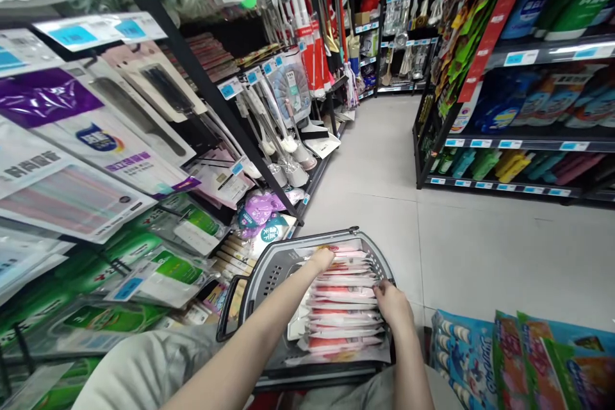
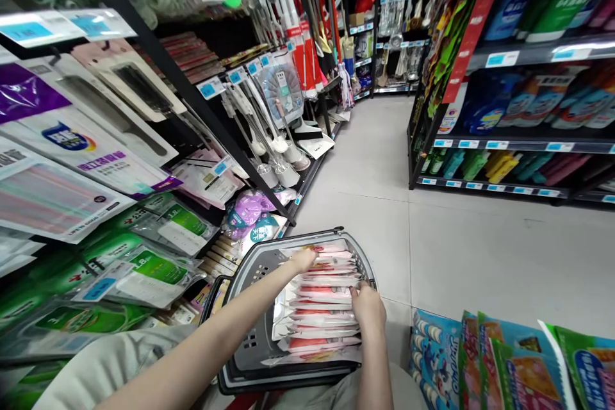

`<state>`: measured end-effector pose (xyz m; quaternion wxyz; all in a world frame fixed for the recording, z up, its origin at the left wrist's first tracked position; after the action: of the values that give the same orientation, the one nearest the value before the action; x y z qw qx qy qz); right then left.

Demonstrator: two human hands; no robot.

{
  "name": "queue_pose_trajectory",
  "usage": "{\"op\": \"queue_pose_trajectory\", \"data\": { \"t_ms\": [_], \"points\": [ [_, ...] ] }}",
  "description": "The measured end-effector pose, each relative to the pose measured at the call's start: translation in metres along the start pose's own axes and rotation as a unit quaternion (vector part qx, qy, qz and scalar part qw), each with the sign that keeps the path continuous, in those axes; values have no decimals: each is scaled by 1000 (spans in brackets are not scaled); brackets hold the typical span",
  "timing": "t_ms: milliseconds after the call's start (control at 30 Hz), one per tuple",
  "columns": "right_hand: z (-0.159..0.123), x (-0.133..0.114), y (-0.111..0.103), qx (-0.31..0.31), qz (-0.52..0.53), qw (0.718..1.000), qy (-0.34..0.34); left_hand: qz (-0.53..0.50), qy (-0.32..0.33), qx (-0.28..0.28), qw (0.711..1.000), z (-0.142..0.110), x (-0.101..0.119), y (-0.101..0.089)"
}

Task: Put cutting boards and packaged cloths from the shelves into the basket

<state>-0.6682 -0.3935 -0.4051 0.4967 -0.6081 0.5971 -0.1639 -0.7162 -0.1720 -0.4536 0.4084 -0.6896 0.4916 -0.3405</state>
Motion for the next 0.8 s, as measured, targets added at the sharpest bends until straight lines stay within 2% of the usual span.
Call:
{"op": "queue_pose_trajectory", "data": {
  "t_ms": [200, 400, 533, 667, 800],
  "points": [
    [0, -7, 1, 8, 2, 1000, -7, 3, -40, -4, 999, 4, -5, 11],
    [0, -10, 1, 11, 2, 1000, -5, 2, -34, -10, 999, 21, 3, 24],
    [1, -12, -1, 13, 4, 1000, -6, 1, -17, -6, 1000, 23, 6, 28],
    [5, -11, 0, 6, -2, 1000, -4, -18, 19, 23, 999, 13, 5, 22],
    [12, -10, 6, -6, -12, 1000, -1, -46, 20, 83, 995, -15, 1, 2]
  ]
}}
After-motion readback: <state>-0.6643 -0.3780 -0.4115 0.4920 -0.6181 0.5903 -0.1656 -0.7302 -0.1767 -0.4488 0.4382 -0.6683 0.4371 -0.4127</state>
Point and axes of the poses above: each hand's wrist, its own z-axis towards the middle knuckle, its own y-axis out of the palm, x = y × z, the point moved 5 cm from there along z, towards the middle knuckle, and after that the axes turned 6 degrees about x, right-handed, at the moved point
